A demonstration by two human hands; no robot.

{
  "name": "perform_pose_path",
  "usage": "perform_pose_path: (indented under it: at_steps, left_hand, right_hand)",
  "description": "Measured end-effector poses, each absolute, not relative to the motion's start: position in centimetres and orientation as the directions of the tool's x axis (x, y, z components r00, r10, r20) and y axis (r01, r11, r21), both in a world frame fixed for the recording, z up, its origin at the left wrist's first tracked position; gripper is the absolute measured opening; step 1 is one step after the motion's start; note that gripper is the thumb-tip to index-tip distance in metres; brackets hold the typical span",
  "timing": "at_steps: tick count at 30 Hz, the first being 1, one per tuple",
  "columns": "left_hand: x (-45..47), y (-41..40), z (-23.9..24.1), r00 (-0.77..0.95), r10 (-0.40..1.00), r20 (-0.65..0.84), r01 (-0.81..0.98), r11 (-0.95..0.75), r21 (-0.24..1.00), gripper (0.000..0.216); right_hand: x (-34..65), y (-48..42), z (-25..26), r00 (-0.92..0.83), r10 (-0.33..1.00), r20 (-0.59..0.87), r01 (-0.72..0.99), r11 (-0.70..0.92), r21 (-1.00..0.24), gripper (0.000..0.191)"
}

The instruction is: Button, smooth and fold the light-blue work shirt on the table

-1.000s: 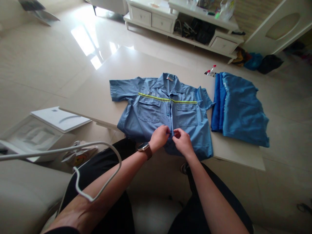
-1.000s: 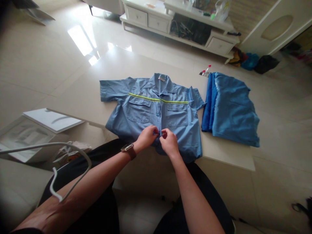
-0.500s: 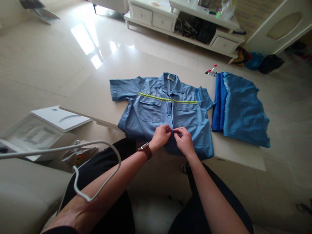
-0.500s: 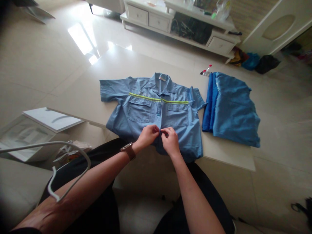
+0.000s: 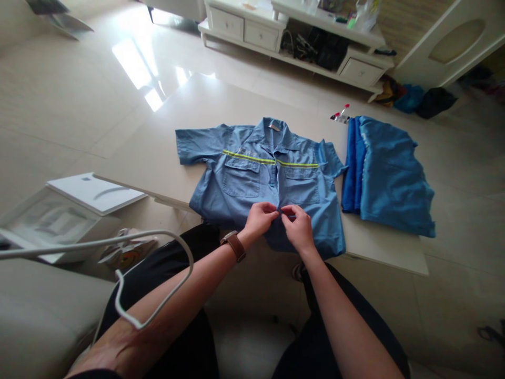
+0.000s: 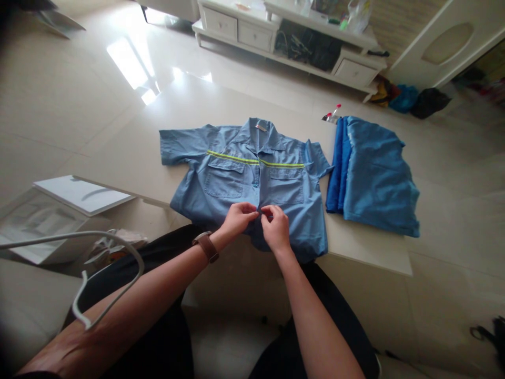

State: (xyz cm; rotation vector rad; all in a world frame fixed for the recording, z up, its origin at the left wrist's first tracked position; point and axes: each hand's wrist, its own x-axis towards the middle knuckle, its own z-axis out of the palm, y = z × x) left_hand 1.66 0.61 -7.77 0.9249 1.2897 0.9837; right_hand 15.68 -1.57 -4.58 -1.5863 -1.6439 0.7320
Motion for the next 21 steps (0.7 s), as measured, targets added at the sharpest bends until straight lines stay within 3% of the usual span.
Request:
perform_pose_path:
  at_steps: [14, 21]
  left_hand:
    - [1.6, 0.5, -6.9, 0.010, 0.945, -0.326, -0.090, 0.325, 0.941, 0.022]
    - [1.7, 0.4, -6.5, 0.012, 0.945, -0.327, -0.099, 0.327, 0.940, 0.015]
  right_hand:
    - [15.5, -1.6, -4.4, 0.038, 0.994, 0.105, 0.571, 0.064, -0.819, 0.010]
    - [15.6, -1.5, -3.9, -0.038, 0.989, 0.144, 0.619, 0.137, -0.773, 0.012]
